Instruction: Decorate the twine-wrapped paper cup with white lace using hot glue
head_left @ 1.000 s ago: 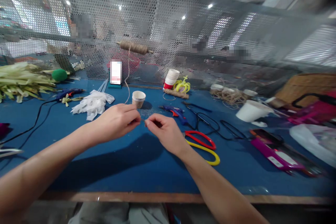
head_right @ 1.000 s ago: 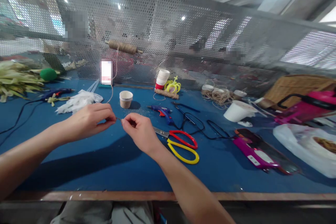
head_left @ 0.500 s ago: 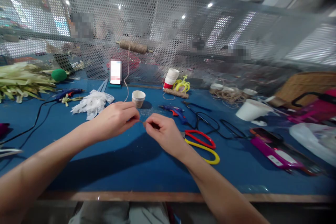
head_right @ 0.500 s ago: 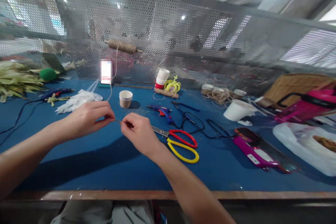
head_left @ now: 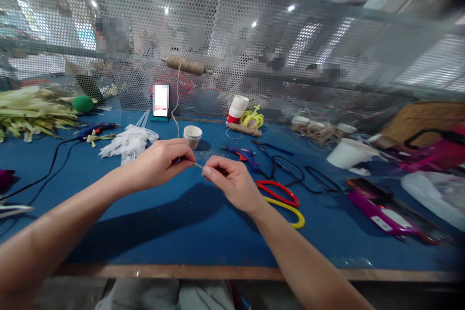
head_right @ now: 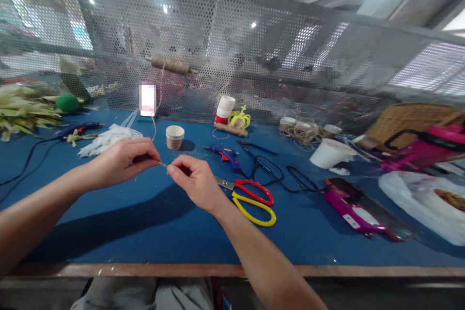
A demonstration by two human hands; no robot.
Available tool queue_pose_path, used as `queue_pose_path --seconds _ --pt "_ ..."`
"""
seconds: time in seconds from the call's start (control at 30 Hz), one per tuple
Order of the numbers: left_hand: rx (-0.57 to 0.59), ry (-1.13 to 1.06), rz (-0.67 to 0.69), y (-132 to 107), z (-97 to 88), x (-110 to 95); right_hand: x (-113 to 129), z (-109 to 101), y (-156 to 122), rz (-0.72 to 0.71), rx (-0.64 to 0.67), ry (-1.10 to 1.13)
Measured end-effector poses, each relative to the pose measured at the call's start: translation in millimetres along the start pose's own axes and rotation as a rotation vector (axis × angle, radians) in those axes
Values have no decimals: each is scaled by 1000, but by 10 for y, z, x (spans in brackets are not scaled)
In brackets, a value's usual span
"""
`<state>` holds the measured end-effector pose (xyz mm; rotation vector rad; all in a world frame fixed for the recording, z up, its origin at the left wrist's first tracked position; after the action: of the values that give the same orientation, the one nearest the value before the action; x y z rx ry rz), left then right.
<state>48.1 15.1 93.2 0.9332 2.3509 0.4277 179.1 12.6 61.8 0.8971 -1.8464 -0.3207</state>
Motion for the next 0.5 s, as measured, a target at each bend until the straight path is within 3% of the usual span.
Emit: queue_pose_path --seconds 0.23,0.5 --pt "-121 -73 -49 -12 21 17 -131 -30 -31 99 -129 80" --pt "-208 62 9 -53 13 -34 -38 -52 -10 28 -158 -123"
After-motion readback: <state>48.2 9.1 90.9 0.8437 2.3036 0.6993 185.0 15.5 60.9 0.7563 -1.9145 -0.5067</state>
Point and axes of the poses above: each hand's wrist, its own y-axis towards the middle knuckle, its own z-axis out of the palm, x = y × z, the point moved 6 cm from there along y, towards the middle knuckle, and after that the axes turned 14 degrees about -z, right-handed, at the moved point
